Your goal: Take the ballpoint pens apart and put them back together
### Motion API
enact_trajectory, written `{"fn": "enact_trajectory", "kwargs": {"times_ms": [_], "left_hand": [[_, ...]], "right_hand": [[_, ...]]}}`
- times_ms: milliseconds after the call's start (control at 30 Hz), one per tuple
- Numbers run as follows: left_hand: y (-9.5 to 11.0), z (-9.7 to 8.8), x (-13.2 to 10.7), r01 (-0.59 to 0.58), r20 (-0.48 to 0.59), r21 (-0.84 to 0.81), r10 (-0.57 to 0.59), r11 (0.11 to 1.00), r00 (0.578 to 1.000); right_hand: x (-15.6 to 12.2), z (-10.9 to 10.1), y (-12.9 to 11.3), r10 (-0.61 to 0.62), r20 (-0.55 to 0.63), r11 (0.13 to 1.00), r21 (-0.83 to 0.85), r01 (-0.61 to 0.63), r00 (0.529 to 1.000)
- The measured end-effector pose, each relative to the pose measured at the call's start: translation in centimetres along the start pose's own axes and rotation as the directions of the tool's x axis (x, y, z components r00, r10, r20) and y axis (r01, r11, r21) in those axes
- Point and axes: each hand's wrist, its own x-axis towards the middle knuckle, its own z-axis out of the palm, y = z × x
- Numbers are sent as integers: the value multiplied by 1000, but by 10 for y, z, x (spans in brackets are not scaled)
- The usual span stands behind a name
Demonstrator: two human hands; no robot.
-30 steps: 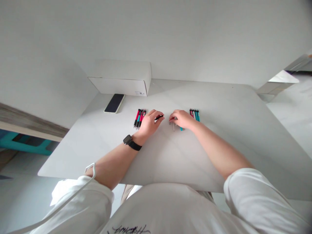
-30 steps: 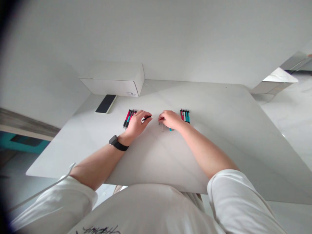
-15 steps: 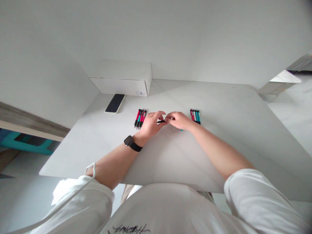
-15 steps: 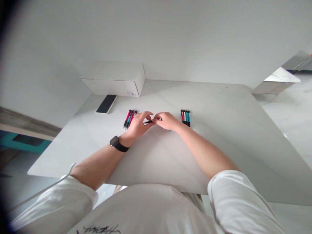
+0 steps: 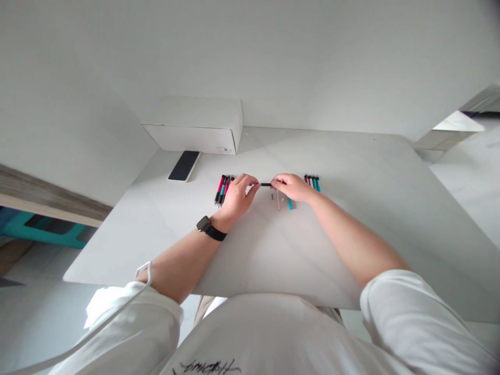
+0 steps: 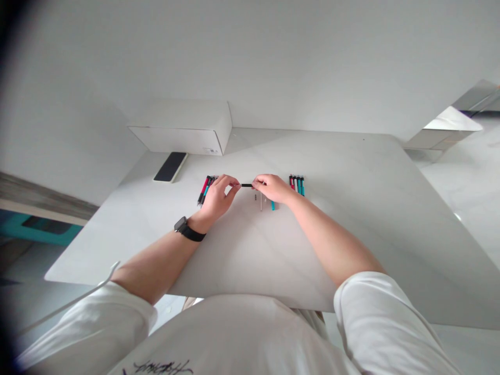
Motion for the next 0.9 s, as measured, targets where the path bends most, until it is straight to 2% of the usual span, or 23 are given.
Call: {"fn": "enact_trajectory", "kwargs": {"times_ms": [233,300,433,633,800,900], "left_hand": [[3,-1,0,14,9,9,-14,1000,1000],[2,-1,1,20,-11,3,-20,1000,1000],[2,-1,1,43,-77,-10,-44,999,996],[5,-1,1,18,-67,-17,-19,1000,998],[5,-1,0,15,-93,-27,-17,1000,996],[5,0,0,18,-89,-28,-21,999,996]], "right_hand": [[-4,9,-11,18,-50,1000,0,-18,999],[-5,10,-14,7,-91,1000,-1,-7,996],[-7,10,-17,25,-140,995,102,-11,990],[-6,11,-17,50,-36,985,165,-43,998],[-6,13,-16,65,-82,969,245,-43,994],[-6,14,-16,107,-7,953,284,-101,994]]}}
